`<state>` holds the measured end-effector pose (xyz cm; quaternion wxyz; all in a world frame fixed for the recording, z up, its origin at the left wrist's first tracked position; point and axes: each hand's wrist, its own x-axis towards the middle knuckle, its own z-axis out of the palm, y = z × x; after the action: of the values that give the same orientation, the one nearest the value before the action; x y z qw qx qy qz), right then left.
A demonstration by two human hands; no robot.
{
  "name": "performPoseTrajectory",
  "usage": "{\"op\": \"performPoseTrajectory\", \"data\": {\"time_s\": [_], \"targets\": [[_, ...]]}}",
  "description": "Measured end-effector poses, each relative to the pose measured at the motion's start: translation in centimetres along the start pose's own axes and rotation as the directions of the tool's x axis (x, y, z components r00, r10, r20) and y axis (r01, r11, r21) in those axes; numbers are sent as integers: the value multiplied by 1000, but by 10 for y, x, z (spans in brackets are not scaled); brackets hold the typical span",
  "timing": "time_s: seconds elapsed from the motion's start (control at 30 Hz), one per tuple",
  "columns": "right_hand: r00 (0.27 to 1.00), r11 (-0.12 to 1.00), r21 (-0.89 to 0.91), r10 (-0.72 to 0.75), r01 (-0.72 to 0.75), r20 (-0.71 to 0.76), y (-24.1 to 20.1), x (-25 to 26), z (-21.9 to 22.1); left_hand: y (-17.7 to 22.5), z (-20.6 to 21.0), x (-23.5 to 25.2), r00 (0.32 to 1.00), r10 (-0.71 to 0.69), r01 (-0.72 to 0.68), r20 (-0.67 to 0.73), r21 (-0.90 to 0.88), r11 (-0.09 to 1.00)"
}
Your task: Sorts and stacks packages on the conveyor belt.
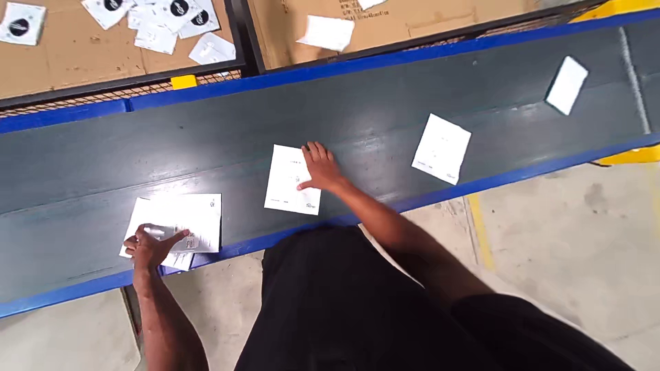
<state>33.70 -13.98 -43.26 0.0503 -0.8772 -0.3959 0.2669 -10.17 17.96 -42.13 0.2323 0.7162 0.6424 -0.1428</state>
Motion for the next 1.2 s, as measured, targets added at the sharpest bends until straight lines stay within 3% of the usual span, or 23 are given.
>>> {"op": "performPoseTrajectory", "data": {"time_s": [0.13, 0.3, 0.4, 0.5, 0.57, 0.63, 0.7, 0.73, 0.77, 0.8, 0.87, 0.93, 1.03, 1.1, 1.2], "targets": [[998, 998, 4, 70, -70, 4, -44, -2, 3, -55, -17, 26, 997, -72, 72, -40, -5, 997], [994, 983, 170, 59, -74, 91, -59, 29, 5, -84, -41, 58, 994, -102, 104, -50, 29, 994], [971, 963, 258, 15, -78, 239, -78, 53, 9, -102, -45, 65, 992, -116, 117, -45, 20, 993], [879, 918, 390, -128, -69, 459, -113, 72, -19, -97, -37, 64, 994, -107, 107, 4, 2, 994], [841, 758, 651, -322, -46, 435, -143, 91, -66, -77, -36, 55, 999, -21, 26, 46, -103, 994], [894, 482, 875, -412, 52, 174, -170, 116, -118, -53, -32, 35, 996, 53, -37, 74, -204, 978], [950, 187, 974, -304, 131, -70, -182, 147, -160, -24, -28, 22, 995, 53, -26, 83, -299, 954], [967, 138, 978, -225, 155, -121, -183, 163, -176, -11, -21, 17, 996, 51, -19, 74, -381, 925], [979, 202, 966, -156, 161, -130, -183, 169, -179, -3, -11, 7, 996, 49, -9, 71, -478, 879], [981, 351, 919, -136, 178, -138, -180, 169, -179, 6, -3, 5, 996, 65, -19, 59, -587, 809], [975, 645, 735, -197, 209, -104, -166, 143, -157, 23, 18, 2, 988, 145, -54, 45, -787, 614], [968, 812, 550, -248, 197, 20, -144, 106, -111, 43, 39, -1, 973, 229, -80, 20, -906, 416], [956, 957, 252, -202, 146, 212, -105, 46, -36, 69, 58, -12, 968, 249, -61, 7, -963, 261], [968, 981, 66, -189, 180, 165, -72, 0, 0, 82, 66, -21, 974, 226, -15, 27, -983, 181], [958, 961, -20, -272, 274, 89, -13, -39, 31, 94, 68, -30, 980, 192, 44, 59, -996, 84]]}}
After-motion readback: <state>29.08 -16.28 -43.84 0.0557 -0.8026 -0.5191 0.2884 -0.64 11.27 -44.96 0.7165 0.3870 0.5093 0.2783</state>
